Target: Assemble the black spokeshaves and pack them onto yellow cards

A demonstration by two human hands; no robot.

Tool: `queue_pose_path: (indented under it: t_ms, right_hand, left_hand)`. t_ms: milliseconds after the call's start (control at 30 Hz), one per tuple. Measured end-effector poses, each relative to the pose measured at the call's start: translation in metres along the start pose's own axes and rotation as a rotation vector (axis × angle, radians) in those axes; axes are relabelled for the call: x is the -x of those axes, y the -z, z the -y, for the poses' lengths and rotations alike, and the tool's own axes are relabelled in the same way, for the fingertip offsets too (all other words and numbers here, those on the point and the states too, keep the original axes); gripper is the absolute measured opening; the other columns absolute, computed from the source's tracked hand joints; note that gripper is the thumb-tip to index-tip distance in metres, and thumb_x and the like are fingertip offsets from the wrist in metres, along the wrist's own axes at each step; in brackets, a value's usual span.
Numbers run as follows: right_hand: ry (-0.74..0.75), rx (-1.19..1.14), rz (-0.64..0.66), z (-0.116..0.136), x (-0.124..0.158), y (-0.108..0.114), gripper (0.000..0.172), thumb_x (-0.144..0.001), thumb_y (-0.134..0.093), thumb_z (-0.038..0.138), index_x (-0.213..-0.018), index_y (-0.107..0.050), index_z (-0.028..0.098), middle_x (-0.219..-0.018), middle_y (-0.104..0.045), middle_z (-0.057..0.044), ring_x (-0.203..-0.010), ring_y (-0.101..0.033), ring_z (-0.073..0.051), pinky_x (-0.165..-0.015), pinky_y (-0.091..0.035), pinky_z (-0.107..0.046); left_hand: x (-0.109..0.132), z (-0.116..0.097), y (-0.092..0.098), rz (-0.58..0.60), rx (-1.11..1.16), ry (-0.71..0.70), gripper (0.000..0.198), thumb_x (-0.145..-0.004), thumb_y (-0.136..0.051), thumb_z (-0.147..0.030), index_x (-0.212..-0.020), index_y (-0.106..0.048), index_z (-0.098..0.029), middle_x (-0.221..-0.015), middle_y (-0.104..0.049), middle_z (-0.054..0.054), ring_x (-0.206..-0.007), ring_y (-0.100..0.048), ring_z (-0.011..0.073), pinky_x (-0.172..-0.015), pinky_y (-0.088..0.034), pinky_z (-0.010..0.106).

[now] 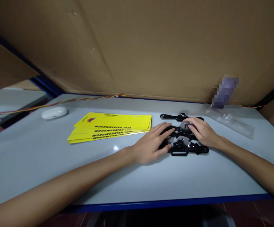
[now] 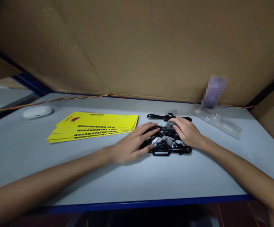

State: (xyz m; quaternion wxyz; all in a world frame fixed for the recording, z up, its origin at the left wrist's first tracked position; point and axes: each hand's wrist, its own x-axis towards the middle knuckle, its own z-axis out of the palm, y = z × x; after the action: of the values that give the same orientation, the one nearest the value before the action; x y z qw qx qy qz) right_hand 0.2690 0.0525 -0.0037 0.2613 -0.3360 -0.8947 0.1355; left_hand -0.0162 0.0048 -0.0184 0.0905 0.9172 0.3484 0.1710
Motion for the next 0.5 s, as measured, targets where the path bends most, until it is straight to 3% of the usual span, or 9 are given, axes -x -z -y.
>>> queue_pose_path:
  t_ms: [300,500]
  right_hand:
    - [-0.002,-0.033,-0.023,-0.0016,0.0019,0.0010,0.036,-0.105,-0.034,0.018,-0.131,-0.058,0.026,-0.110,-0.066,-0.008,-0.090,-0.063,-0.023,-0.084,-0.054,-0.044]
    - [-0.051,-0.090,-0.055,-0.0044,0.0018,0.0021,0.043,-0.102,-0.034,0.017,-0.133,-0.062,0.024,-0.102,-0.070,-0.007,-0.087,-0.065,-0.023,-0.080,-0.053,-0.042]
  left_hand:
    - [0.0008,0.0012,-0.0018,-0.024,0.023,0.007,0.059,-0.105,-0.044,-0.046,-0.155,-0.043,-0.014,-0.162,-0.042,0.021,-0.152,-0.038,0.0402,-0.119,-0.042,0.066]
    - [0.0000,-0.0027,0.0021,0.000,0.023,0.014,0.059,-0.106,-0.043,-0.044,-0.155,-0.043,-0.010,-0.161,-0.043,0.022,-0.153,-0.036,0.0412,-0.121,-0.041,0.065]
